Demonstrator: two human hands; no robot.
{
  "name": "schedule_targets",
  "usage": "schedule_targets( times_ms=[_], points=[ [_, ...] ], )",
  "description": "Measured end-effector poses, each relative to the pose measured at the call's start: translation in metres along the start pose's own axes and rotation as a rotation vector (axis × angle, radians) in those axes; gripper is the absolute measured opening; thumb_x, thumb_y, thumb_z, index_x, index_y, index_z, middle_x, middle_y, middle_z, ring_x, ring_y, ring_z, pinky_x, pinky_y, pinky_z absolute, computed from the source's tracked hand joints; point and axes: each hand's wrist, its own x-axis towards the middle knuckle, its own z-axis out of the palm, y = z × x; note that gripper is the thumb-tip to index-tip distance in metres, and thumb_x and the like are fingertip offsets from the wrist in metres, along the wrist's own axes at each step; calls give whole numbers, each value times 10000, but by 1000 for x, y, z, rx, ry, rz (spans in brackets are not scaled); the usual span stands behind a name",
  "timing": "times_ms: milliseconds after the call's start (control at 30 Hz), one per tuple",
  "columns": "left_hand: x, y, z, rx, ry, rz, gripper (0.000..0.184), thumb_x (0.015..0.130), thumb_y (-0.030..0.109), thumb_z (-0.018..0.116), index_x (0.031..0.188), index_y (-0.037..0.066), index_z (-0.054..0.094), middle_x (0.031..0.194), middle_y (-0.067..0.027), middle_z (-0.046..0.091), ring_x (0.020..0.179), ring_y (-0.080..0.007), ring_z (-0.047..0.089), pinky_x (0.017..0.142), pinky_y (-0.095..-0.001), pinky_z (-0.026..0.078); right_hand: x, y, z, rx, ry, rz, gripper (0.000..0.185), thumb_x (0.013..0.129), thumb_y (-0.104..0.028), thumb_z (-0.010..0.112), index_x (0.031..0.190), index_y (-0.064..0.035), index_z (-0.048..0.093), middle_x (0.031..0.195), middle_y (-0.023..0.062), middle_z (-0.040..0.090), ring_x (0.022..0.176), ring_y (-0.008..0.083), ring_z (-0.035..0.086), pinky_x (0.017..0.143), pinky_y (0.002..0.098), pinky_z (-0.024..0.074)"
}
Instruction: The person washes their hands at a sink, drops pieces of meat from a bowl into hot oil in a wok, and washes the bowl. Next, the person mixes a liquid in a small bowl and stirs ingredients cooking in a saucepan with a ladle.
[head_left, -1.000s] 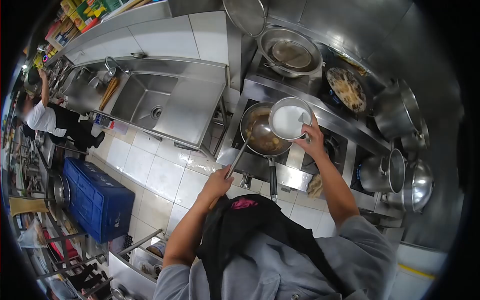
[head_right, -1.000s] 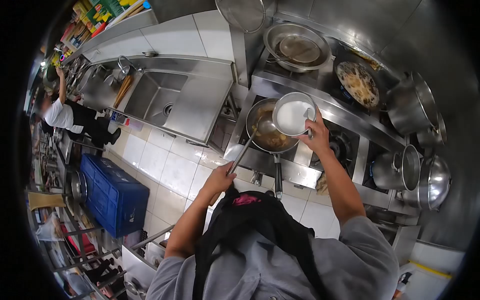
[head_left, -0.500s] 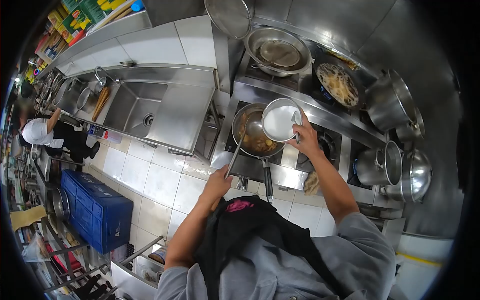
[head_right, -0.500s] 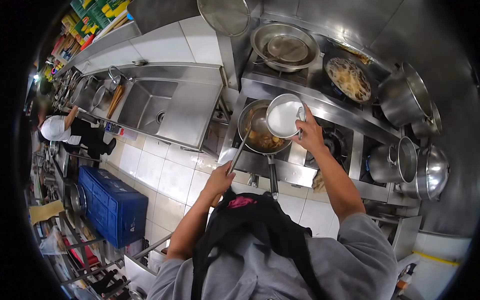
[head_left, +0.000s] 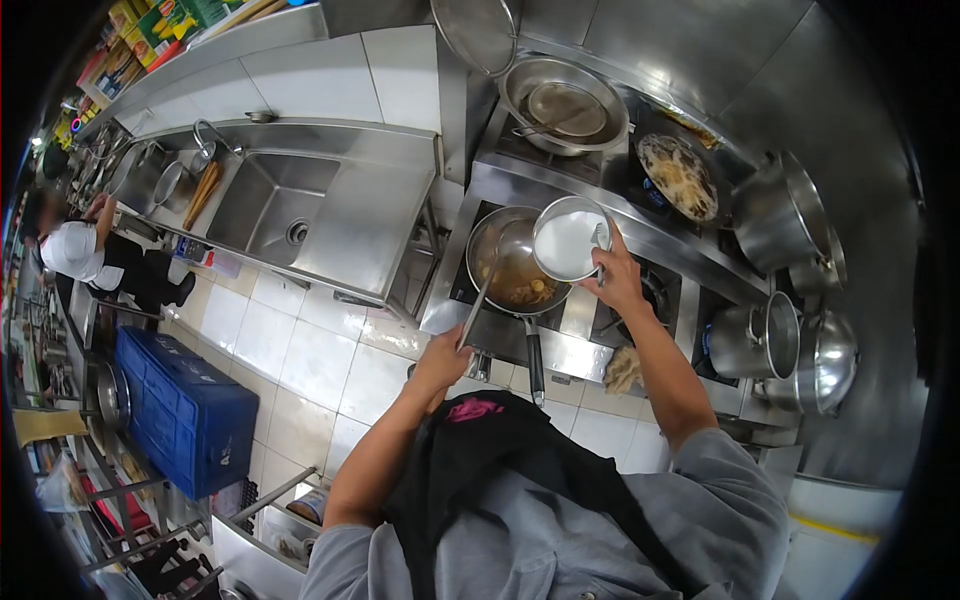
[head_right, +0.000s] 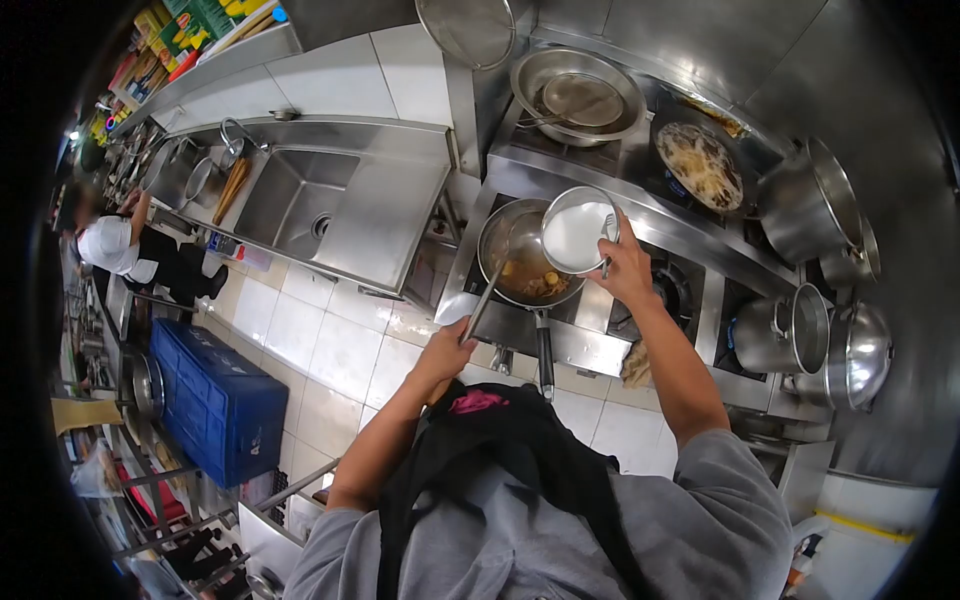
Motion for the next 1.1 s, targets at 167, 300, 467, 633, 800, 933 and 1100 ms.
schedule_targets(
  times_ms=[167,300,467,633,800,933,1100],
  points=[
    [-19,21,-18,-138,-186,-246,487,898,177,623,1342,-12,555,1023,-288,688,1000,-484,654,891,-494,521,2,0,1,-16,9,-11,546,514,-234,965,722,-78,486,1600,209,311,1029,414,664,756,449,562],
    [-22,22,-31,-42,-182,-260,471,897,182,628,1322,-12,568,979,-272,700,927,-446,688,800,-502,546,2,3,3,-29,24,-24,533,516,-219,957,724,-78,487,1599,209,311,1047,415,655,757,455,556],
    [11,-8,17,33,45,132,513,899,183,628,1371,2,536,948,-263,705,788,-346,730,629,-446,581,3,0,2,-14,-18,28,517,529,-216,948,729,-77,491,1600,205,312,1077,420,643,766,455,553],
    [-15,-4,-16,-30,-211,-111,570,902,179,625,1432,16,493,949,-251,693,692,-322,711,581,-414,583,5,-1,1,19,-1,47,506,535,-215,946,738,-72,506,1598,204,323,1063,413,652,767,440,553],
    [9,-53,8,234,290,454,537,901,142,628,1410,16,511,821,-237,691,569,-306,678,595,-407,561,4,3,2,-8,-12,37,460,545,-209,950,745,-74,559,1597,206,326,1053,379,665,762,422,554],
    [15,-8,21,-17,-25,28,506,887,166,632,1358,0,553,1058,-291,688,952,-440,690,845,-464,559,4,3,2,-47,12,-13,442,551,-210,949,749,-77,576,1598,207,323,1025,374,676,757,421,555],
    [-21,10,-26,-101,-233,-137,532,885,172,630,1390,26,545,982,-249,703,663,-279,712,588,-419,577,4,3,0,0,42,-8,460,544,-214,954,743,-72,563,1598,197,328,997,385,675,754,430,553]
  ],
)
